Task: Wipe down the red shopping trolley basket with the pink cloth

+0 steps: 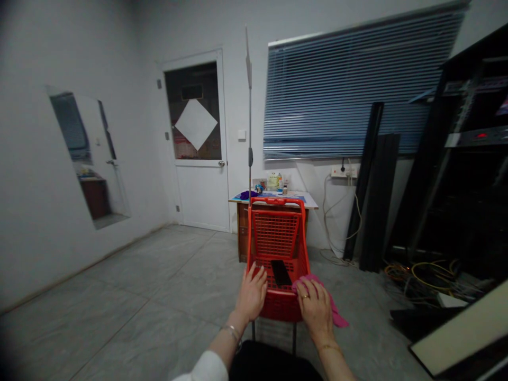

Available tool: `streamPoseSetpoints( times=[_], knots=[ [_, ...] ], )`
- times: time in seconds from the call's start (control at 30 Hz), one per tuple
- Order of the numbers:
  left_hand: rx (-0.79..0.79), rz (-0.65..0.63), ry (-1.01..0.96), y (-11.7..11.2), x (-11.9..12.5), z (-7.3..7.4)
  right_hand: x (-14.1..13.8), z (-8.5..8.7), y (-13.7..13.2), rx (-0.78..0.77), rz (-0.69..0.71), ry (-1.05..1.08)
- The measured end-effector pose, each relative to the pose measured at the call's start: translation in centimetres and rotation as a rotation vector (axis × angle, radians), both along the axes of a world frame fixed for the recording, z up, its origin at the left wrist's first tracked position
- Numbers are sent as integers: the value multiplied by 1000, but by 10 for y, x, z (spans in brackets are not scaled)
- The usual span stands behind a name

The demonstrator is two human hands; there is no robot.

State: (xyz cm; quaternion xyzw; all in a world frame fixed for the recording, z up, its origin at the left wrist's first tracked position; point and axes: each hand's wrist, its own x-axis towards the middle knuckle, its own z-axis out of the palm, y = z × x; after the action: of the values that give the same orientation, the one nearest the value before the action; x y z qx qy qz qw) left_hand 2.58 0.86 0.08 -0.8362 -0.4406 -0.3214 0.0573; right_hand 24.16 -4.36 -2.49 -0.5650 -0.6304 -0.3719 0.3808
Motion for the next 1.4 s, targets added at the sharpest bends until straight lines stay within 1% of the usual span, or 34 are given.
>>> streamPoseSetpoints(
  times=[0.07, 0.13, 0.27, 0.33, 0.37, 0.43, 0.63, 0.7, 0.73, 0.8, 0.87, 0.97, 1.03, 1.07, 1.13, 1.3, 1.37, 1.4],
  knots=[
    [-3, 10, 10, -1, 1, 1, -7, -2, 1, 17, -26, 11],
    [-8, 19, 27, -1, 2, 0, -24, -4, 3, 37, -37, 34],
    [-16, 30, 49, 1, 4, -2, -63, -9, 13, 46, 7, 51],
    [-11, 34, 51, 2, 2, -4, -71, -11, 17, 39, 25, 42],
    [-9, 31, 55, 2, 1, -4, -71, -11, 18, 30, 30, 35],
    [-7, 21, 67, 3, -1, -4, -62, -9, 17, 0, 38, 20],
    [-12, -1, 60, 5, -4, -3, -6, 3, 2, -43, 18, -21],
    [-15, 0, 47, 4, -2, -4, 1, 3, 0, -36, -8, -30],
    [-14, 7, 42, 4, -1, -5, 0, 2, 0, -26, -28, -31],
    [-13, 24, 40, 4, 1, -5, -12, -3, 3, 1, -63, -18],
    [-14, 38, 46, 4, 2, -5, -32, -8, 8, 26, -67, 16],
    [-11, 44, 55, 4, 1, -3, -64, -12, 16, 23, -22, 65],
    [-7, 37, 59, 4, 0, -2, -76, -11, 18, 4, 1, 68],
    [-7, 29, 61, 4, -1, -2, -77, -10, 18, -7, 11, 58],
    [-12, 7, 64, 5, -3, -1, -68, -6, 17, -25, 30, 29],
    [-17, -10, 61, 5, -5, -2, -10, 2, 4, -61, 23, -43],
    [-12, -4, 59, 4, -4, -3, 7, 2, -1, -57, 17, -67],
    [-9, 0, 56, 4, -3, -3, 10, 1, -2, -49, 9, -67]
  ],
)
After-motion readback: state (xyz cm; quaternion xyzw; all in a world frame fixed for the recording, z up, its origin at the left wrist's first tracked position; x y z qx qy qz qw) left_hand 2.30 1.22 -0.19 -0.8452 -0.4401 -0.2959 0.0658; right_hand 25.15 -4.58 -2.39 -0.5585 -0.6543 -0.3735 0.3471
